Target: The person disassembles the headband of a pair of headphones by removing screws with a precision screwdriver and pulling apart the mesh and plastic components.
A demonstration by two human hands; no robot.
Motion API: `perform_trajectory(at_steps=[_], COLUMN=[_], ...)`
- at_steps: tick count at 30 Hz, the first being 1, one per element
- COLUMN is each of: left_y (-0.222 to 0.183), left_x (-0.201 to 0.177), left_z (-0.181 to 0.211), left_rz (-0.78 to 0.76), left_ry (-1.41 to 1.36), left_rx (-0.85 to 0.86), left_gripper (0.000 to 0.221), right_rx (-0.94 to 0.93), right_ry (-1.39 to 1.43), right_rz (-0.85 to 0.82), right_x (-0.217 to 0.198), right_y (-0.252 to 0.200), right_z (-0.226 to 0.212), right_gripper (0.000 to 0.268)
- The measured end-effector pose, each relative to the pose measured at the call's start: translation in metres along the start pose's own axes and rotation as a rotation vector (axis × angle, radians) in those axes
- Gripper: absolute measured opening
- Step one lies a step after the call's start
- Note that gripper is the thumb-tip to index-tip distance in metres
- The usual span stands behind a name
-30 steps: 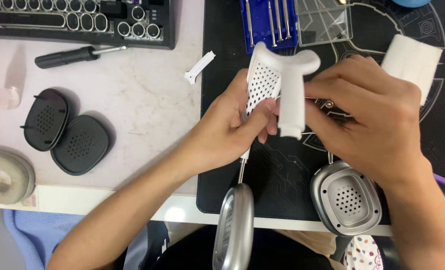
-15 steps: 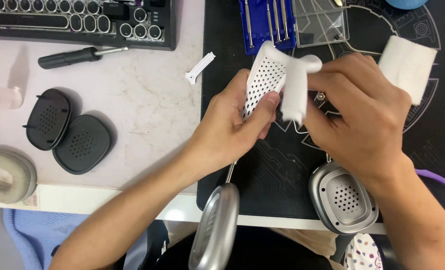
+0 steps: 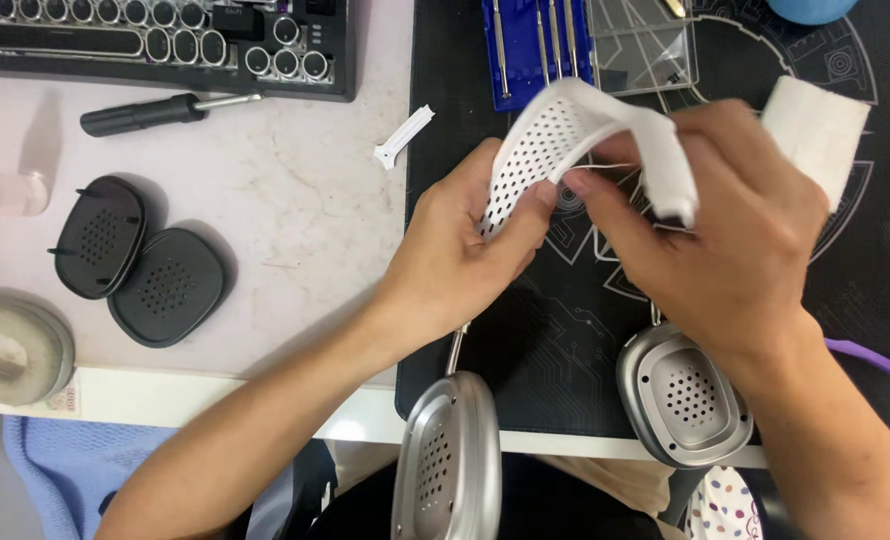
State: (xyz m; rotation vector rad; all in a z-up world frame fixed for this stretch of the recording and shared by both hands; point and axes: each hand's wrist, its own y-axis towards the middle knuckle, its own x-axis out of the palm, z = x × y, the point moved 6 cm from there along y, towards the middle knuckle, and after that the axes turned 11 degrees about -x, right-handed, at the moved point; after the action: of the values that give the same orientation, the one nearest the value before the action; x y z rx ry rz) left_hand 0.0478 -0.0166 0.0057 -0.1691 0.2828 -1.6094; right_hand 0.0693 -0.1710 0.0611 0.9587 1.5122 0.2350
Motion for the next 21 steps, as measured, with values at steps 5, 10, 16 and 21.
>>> perform_trajectory(at_steps=[5, 10, 16, 21], left_y=[0.002, 0.005, 0.009, 0.009], left_x=[0.002, -0.001, 0.007, 0.004], left_z=[-0.006, -0.004, -0.017, -0.015], left_rz=[-0.092, -0.108, -0.183, -0.142], left_ry=[-0.347, -0.391, -0.602, -0.548], left_rx=[-0.128, -0.16, -0.15, -0.194], left_gripper=[0.014, 0.015, 0.02, 0.03], right_rx=[0.049, 0.166, 0.256, 0.226], right_ry=[0.063, 0.094, 0.35, 0.368], right_rz=[0.121, 0.184, -0.006, -0.086], right_x=[-0.027, -0.03, -0.01, 0.003], right_y=[0.01, 0.001, 0.009, 0.009], right_z=[-0.011, -0.006, -0.007, -0.009], right_gripper=[0.019, 0.045, 0.004, 0.01])
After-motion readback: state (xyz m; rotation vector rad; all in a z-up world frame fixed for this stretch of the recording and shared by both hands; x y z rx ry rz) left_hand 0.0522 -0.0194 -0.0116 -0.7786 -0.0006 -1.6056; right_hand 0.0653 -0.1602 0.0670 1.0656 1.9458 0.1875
